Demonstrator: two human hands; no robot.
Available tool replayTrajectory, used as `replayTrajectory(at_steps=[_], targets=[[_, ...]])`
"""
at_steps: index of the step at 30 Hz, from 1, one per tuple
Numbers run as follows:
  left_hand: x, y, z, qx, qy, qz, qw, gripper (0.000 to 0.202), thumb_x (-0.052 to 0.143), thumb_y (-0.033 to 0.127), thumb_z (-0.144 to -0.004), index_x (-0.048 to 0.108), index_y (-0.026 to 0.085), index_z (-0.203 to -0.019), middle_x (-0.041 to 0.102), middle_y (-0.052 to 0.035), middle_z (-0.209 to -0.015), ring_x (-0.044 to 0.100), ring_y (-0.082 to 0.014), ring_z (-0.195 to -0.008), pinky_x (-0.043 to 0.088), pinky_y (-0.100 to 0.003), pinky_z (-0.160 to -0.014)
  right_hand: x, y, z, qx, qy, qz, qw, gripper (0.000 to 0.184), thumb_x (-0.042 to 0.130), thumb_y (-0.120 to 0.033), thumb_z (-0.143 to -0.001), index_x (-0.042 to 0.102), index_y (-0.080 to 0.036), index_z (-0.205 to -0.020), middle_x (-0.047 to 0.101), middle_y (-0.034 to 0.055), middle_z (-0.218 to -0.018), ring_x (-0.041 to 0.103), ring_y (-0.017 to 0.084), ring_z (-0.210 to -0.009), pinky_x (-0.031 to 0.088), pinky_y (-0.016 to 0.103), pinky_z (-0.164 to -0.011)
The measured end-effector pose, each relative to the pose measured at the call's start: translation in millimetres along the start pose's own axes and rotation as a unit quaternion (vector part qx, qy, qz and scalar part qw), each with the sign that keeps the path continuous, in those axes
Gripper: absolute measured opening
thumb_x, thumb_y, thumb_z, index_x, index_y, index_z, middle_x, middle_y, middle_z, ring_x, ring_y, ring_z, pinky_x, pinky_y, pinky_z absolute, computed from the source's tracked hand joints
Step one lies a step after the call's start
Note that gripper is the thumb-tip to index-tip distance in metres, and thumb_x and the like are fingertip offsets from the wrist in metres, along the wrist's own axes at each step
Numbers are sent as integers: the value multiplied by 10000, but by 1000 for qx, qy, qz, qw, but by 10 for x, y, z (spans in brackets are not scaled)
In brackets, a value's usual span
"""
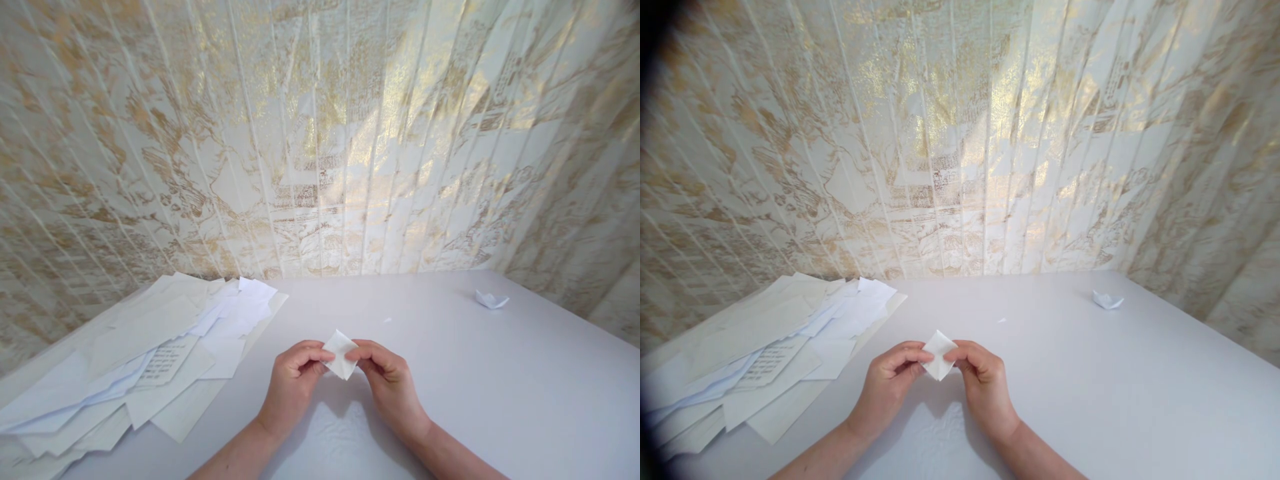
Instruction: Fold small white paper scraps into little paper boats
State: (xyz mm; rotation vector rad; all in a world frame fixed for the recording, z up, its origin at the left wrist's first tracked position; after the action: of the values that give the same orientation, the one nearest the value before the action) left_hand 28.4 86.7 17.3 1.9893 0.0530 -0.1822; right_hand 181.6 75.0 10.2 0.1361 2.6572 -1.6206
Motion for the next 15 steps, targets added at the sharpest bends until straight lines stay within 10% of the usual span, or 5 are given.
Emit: replayTrajectory(at_steps=[15], targets=[[-20,-52,6,-54,22,8,998,82,601,145,-645,673,184,-655,656,6,-690,584,-132,-635,448,-201,-594,-27,77,-1,36,13,-16,999,51,632,-219,-688,645,-178,-660,675,48,-779,600,166,-675,460,256,-616]])
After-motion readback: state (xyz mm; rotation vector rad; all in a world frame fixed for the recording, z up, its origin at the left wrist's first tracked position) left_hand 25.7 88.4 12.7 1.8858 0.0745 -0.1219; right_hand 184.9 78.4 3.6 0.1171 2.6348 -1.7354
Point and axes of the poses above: each hand's wrist, its own z-axis away from the middle knuckle, its own x-axis out of the palm, y = z × x, the point moved 4 cm from there along -z, towards the middle knuckle
